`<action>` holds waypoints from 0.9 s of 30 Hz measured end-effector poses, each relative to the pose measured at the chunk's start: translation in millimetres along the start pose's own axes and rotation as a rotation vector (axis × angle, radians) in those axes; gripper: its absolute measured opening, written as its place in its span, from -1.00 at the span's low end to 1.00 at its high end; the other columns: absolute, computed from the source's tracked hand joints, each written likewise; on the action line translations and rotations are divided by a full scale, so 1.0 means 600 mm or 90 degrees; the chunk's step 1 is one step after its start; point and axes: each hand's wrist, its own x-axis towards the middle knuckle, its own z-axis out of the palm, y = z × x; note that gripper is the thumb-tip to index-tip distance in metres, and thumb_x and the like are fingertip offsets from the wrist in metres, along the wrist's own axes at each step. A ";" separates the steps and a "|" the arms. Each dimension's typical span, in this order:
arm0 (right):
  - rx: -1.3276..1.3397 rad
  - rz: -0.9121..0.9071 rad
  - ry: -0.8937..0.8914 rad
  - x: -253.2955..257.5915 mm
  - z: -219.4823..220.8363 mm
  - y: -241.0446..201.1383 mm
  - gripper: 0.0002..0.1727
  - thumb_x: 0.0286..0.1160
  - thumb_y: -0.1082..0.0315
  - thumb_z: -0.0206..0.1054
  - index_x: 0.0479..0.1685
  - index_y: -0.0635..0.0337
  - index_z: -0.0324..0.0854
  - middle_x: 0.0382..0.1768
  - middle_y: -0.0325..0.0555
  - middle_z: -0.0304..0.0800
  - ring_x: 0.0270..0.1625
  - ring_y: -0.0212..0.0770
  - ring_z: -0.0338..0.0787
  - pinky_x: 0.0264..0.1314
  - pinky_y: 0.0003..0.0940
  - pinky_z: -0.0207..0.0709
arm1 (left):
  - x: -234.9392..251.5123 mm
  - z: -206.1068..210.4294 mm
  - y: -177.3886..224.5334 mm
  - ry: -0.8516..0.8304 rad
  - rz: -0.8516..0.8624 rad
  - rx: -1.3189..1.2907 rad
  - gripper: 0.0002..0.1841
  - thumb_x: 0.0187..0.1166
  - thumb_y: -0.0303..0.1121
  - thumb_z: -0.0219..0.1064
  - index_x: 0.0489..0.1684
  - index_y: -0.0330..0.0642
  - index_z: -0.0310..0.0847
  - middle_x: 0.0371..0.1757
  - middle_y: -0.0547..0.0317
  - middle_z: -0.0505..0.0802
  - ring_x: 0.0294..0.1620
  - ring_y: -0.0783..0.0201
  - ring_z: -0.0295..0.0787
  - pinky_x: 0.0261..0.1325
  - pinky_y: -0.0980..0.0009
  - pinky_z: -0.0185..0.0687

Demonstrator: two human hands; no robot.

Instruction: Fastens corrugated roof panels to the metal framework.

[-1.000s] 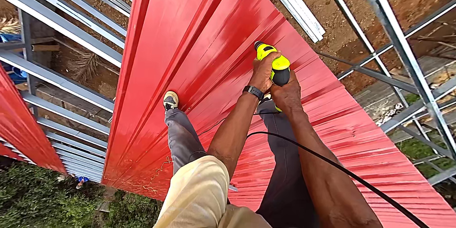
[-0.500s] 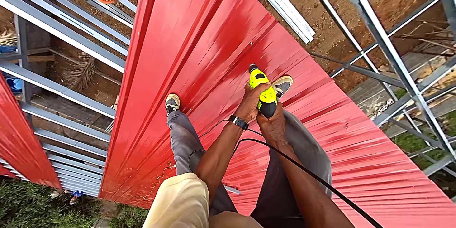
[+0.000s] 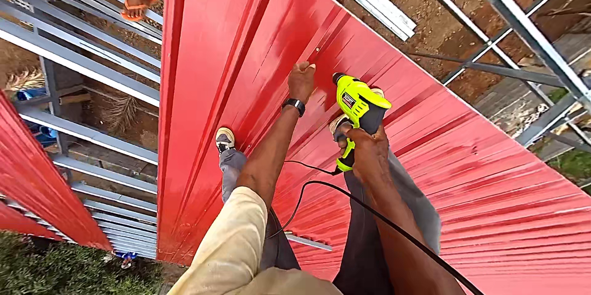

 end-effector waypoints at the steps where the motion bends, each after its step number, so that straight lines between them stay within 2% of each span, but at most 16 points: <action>1: 0.011 0.008 0.003 0.002 -0.007 -0.009 -0.52 0.52 0.45 0.39 0.41 0.20 0.40 -0.28 0.11 0.79 -0.56 -0.05 0.77 -0.57 -0.20 0.74 | 0.031 0.007 0.002 0.018 0.042 0.059 -0.58 0.70 -0.18 0.25 0.40 -0.24 0.59 0.16 -0.14 0.82 0.05 0.04 0.82 0.12 0.01 0.77; 4: 0.027 0.028 -0.001 0.016 -0.027 -0.029 -0.52 0.49 0.47 0.39 0.39 0.21 0.39 -0.32 0.09 0.77 -0.58 -0.07 0.76 -0.58 -0.22 0.74 | 0.110 0.037 0.010 0.039 0.092 0.194 -0.61 0.62 -0.27 0.33 0.35 -0.21 0.64 0.14 -0.07 0.86 0.19 0.04 0.81 0.33 -0.01 0.69; 6: 0.036 0.041 -0.005 0.024 -0.040 -0.039 -0.49 0.48 0.47 0.41 0.42 0.19 0.38 -0.31 0.09 0.78 -0.57 -0.06 0.78 -0.57 -0.22 0.76 | 0.149 0.057 0.002 0.060 0.096 0.243 -0.57 0.56 -0.27 0.39 0.37 -0.21 0.61 0.13 -0.04 0.88 0.21 0.06 0.82 0.37 0.03 0.69; 8: 0.046 0.047 -0.008 0.032 -0.051 -0.048 -0.49 0.45 0.47 0.43 0.39 0.18 0.40 -0.35 0.09 0.78 -0.58 -0.06 0.77 -0.57 -0.23 0.75 | 0.172 0.070 -0.008 0.101 0.111 0.268 -0.58 0.51 -0.23 0.44 0.30 -0.19 0.65 0.07 0.00 0.89 0.16 0.10 0.83 0.32 0.04 0.70; 11: 0.045 0.059 -0.019 0.039 -0.067 -0.065 -0.51 0.43 0.47 0.43 0.36 0.17 0.43 -0.35 0.07 0.79 -0.57 -0.08 0.79 -0.57 -0.25 0.76 | 0.176 0.079 -0.016 0.121 0.185 0.327 -0.64 0.55 -0.26 0.41 0.24 -0.18 0.67 0.09 -0.04 0.84 0.15 0.06 0.79 0.30 0.04 0.69; 14: 0.044 0.055 -0.027 0.047 -0.078 -0.077 -0.53 0.46 0.49 0.43 0.34 0.18 0.44 -0.36 0.05 0.80 -0.57 -0.10 0.80 -0.57 -0.30 0.76 | 0.175 0.088 -0.023 0.133 0.234 0.367 -0.68 0.51 -0.31 0.44 0.21 -0.10 0.68 0.12 -0.06 0.77 0.13 0.07 0.76 0.23 0.13 0.72; 18: 0.026 0.052 -0.029 0.058 -0.085 -0.085 -0.53 0.46 0.44 0.45 0.33 0.14 0.42 -0.42 0.03 0.77 -0.59 -0.11 0.79 -0.58 -0.30 0.75 | 0.182 0.095 -0.035 0.155 0.296 0.404 -0.83 0.54 -0.33 0.41 0.00 -0.10 0.71 0.03 -0.03 0.73 0.10 0.07 0.72 0.18 0.17 0.72; 23: 0.018 0.060 -0.032 0.062 -0.089 -0.093 -0.53 0.48 0.42 0.46 0.34 0.12 0.43 -0.43 0.02 0.78 -0.57 -0.11 0.80 -0.56 -0.30 0.76 | 0.192 0.096 -0.044 0.159 0.314 0.413 -0.88 0.55 -0.34 0.39 -0.08 -0.09 0.74 -0.04 0.00 0.74 0.07 0.10 0.72 0.16 0.20 0.70; 27: 0.017 0.060 -0.031 0.064 -0.082 -0.092 -0.52 0.47 0.43 0.45 0.36 0.10 0.42 -0.43 0.02 0.77 -0.58 -0.12 0.79 -0.56 -0.31 0.75 | 0.189 0.101 -0.039 0.165 0.313 0.438 -0.88 0.59 -0.33 0.37 -0.04 -0.07 0.72 0.04 -0.03 0.70 0.13 0.07 0.70 0.16 0.21 0.71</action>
